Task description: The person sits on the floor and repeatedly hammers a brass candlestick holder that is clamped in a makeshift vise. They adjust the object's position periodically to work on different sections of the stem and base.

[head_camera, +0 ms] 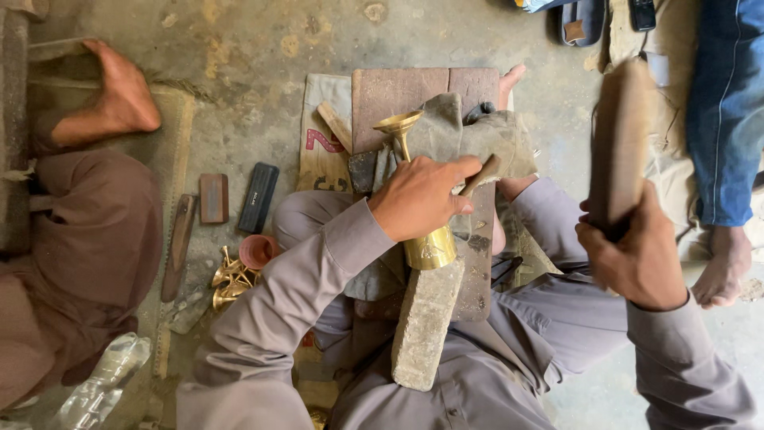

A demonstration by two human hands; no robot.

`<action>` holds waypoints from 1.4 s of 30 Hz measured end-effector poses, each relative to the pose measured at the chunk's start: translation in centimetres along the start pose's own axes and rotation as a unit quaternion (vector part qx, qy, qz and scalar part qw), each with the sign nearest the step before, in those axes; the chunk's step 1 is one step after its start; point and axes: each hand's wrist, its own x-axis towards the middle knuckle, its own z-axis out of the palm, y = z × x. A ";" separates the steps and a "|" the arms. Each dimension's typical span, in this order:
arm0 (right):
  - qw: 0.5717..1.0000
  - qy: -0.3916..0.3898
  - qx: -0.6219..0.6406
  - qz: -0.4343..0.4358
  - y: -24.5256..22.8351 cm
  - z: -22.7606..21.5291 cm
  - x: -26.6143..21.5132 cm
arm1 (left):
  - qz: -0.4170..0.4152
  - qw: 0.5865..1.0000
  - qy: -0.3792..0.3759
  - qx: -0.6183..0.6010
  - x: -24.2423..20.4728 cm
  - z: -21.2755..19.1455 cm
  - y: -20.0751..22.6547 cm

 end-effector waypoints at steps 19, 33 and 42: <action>0.959 0.007 -0.275 -0.072 -1.1 -1.3 0.0 | -0.039 0.999 -0.028 -0.022 -1.0 -1.0 0.9; 0.965 -0.012 -0.255 -0.055 -1.4 -1.4 -1.1 | -0.024 0.999 -0.027 -0.008 -1.9 -1.2 1.2; 0.930 0.083 -0.316 -0.170 -3.0 -1.4 -2.0 | -0.008 0.999 0.007 -0.039 -2.5 -1.1 1.6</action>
